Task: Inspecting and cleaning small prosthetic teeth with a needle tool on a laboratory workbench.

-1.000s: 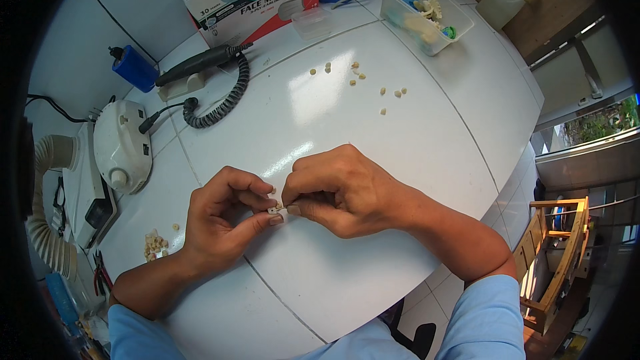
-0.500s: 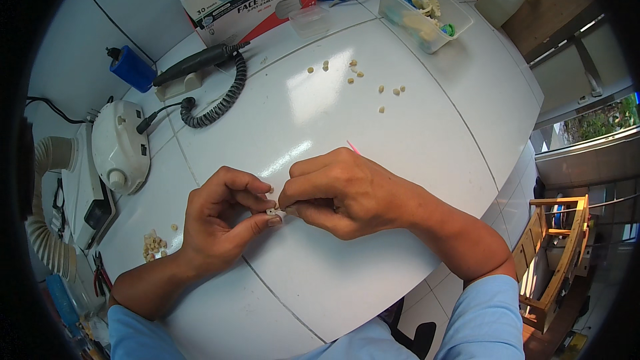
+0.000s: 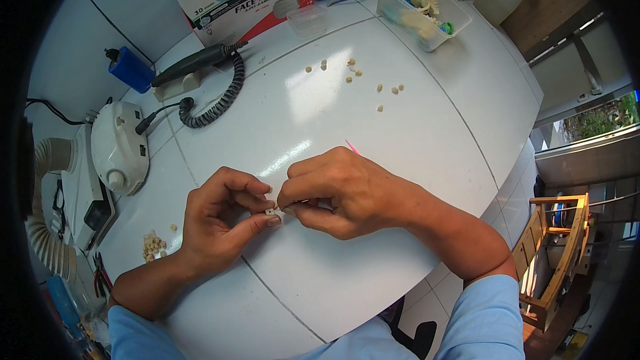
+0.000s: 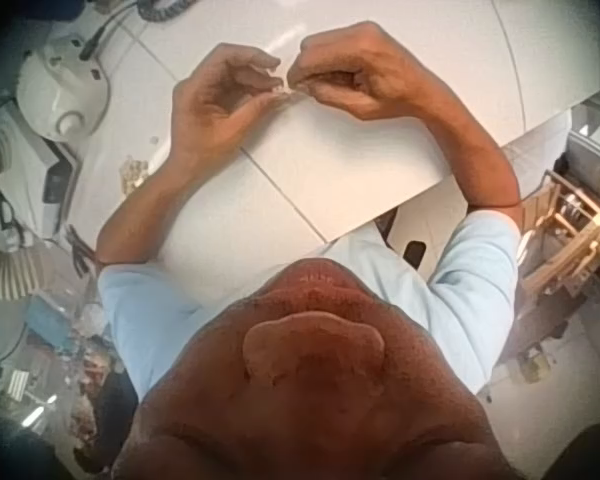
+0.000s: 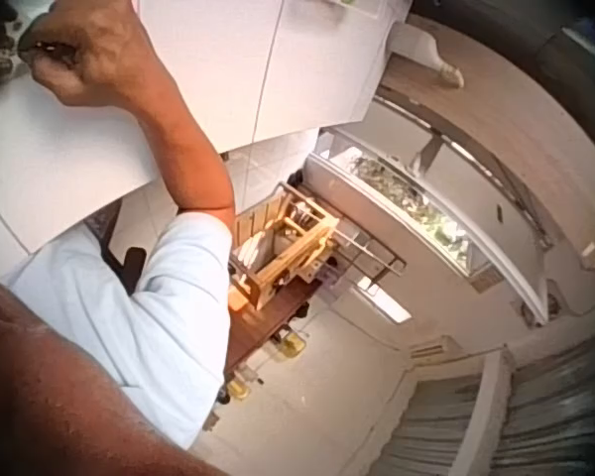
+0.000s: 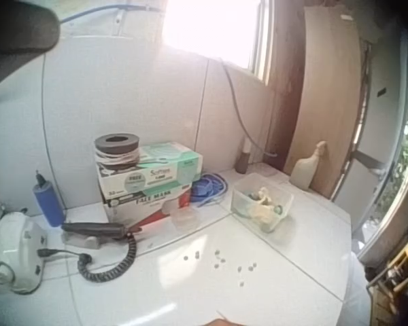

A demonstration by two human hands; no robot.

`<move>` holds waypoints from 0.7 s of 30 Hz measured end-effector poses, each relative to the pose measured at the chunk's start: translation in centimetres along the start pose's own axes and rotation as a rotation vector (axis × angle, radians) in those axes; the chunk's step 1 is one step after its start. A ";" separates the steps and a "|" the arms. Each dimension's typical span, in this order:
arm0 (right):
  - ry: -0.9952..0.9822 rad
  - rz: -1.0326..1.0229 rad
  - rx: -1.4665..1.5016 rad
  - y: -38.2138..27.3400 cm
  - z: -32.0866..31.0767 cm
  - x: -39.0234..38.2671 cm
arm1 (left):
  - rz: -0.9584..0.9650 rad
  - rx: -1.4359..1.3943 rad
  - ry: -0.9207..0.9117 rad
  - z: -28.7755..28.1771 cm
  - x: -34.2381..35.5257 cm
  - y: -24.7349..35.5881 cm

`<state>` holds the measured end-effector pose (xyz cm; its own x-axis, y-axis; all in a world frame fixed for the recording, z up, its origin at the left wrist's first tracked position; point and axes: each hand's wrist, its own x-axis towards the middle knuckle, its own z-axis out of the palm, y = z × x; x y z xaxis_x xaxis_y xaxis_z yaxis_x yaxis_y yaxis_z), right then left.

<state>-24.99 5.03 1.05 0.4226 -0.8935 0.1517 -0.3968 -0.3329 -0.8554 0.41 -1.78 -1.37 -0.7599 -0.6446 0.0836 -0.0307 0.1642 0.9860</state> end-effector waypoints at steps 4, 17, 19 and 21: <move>-0.016 -0.005 -0.006 0.1 0.1 0.1 | 0.004 0.002 -0.003 0.0 -0.1 0.0; 0.040 -0.028 0.002 0.1 0.7 0.1 | -0.005 0.024 -0.014 -0.1 0.0 0.2; 0.043 -0.037 -0.001 0.2 0.8 0.0 | -0.015 0.025 0.017 0.1 0.0 0.2; 0.059 -0.041 0.010 0.3 1.0 0.1 | -0.024 0.038 0.017 0.1 -0.1 0.2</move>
<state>-24.20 5.15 0.34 0.3897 -0.8954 0.2152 -0.3716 -0.3667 -0.8529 0.39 -1.61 -1.18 -0.7474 -0.6613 0.0632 -0.0732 0.1764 0.9816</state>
